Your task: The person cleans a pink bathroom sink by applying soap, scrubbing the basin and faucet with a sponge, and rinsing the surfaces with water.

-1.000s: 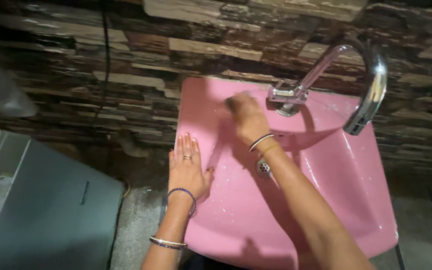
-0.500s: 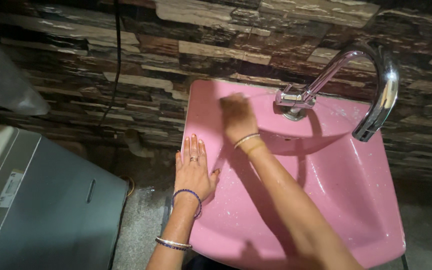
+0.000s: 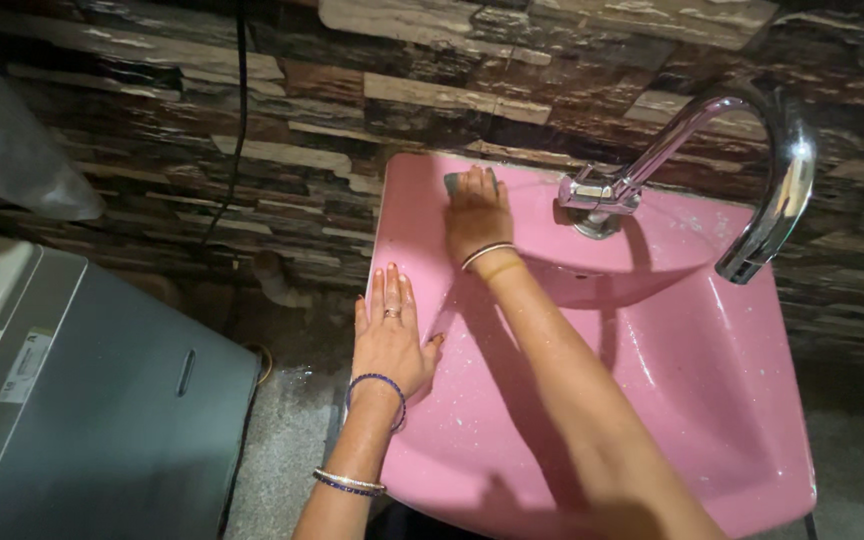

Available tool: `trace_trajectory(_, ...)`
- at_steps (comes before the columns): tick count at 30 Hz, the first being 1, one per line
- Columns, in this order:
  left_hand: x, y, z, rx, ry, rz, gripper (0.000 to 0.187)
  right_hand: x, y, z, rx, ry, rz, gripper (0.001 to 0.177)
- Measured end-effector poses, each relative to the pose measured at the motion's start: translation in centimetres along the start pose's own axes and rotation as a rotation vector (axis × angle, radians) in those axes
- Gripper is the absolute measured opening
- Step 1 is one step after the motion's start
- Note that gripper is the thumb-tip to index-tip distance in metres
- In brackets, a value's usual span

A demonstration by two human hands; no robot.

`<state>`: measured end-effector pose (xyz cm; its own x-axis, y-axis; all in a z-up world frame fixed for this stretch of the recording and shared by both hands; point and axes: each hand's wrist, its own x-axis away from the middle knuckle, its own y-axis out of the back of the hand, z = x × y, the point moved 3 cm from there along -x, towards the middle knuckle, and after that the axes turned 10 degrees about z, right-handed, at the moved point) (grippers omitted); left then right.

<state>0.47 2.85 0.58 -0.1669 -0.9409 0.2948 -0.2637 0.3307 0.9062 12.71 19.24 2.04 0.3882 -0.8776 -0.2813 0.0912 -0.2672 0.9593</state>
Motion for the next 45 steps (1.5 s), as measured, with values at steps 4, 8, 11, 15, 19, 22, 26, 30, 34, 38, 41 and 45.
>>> trace_trajectory(4, -0.3, 0.0, 0.1, -0.017, 0.0, -0.007, 0.103, 1.6, 0.1, 3.0, -0.082, 0.111, 0.334, 0.043)
trace_trajectory(8, 0.1, -0.2, 0.1, 0.002, -0.002, 0.0, 0.104, 2.5, -0.6, 2.9, -0.076, 0.473, 0.218, 0.062)
trace_trajectory(11, -0.2, -0.1, 0.1, -0.014, -0.005, -0.015, 0.104, 0.7, -2.5, 0.3, -0.108, 0.097, 0.125, 0.06)
trace_trajectory(15, 0.1, 0.0, 0.0, 0.005, -0.001, -0.025, 0.104, 1.3, -2.7, 1.5, -0.092, 0.059, 0.085, 0.06)
trace_trajectory(19, 0.0, 0.2, 0.0, 0.021, 0.001, 0.007, 0.104, 4.2, -3.1, 2.4, -0.185, 0.461, 0.281, 0.055)
trace_trajectory(22, 0.0, 0.3, 0.1, 0.006, -0.007, -0.014, 0.104, 1.3, -4.3, 1.0, -0.17, 0.492, 0.249, 0.072)
trace_trajectory(26, 0.1, 0.3, 0.0, 0.009, -0.008, 0.01, 0.103, -0.4, -4.9, -0.4, -0.213, 0.287, 0.244, 0.067)
trace_trajectory(30, 0.2, 0.2, 0.1, 0.033, -0.023, -0.008, 0.102, 2.5, -4.6, 1.7, -0.104, 0.402, 0.574, 0.057)
trace_trajectory(34, 0.0, -0.1, 0.1, 0.016, -0.004, 0.001, 0.101, 2.1, -3.8, 1.6, -0.287, 0.563, 0.468, 0.076)
trace_trajectory(38, 0.3, 0.2, 0.0, 0.027, -0.017, -0.011, 0.1, -2.8, -3.9, 0.4, -0.146, 0.368, 0.382, 0.069)
trace_trajectory(41, 0.4, 0.5, -0.2, 0.034, -0.011, 0.011, 0.1, -2.2, -4.1, 1.4, -0.09, 0.31, 0.5, 0.074)
trace_trajectory(45, 0.5, 0.7, -0.1, 0.036, 0.003, 0.084, 0.102, 2.0, -2.8, 1.9, -0.201, 0.633, 0.502, 0.064)
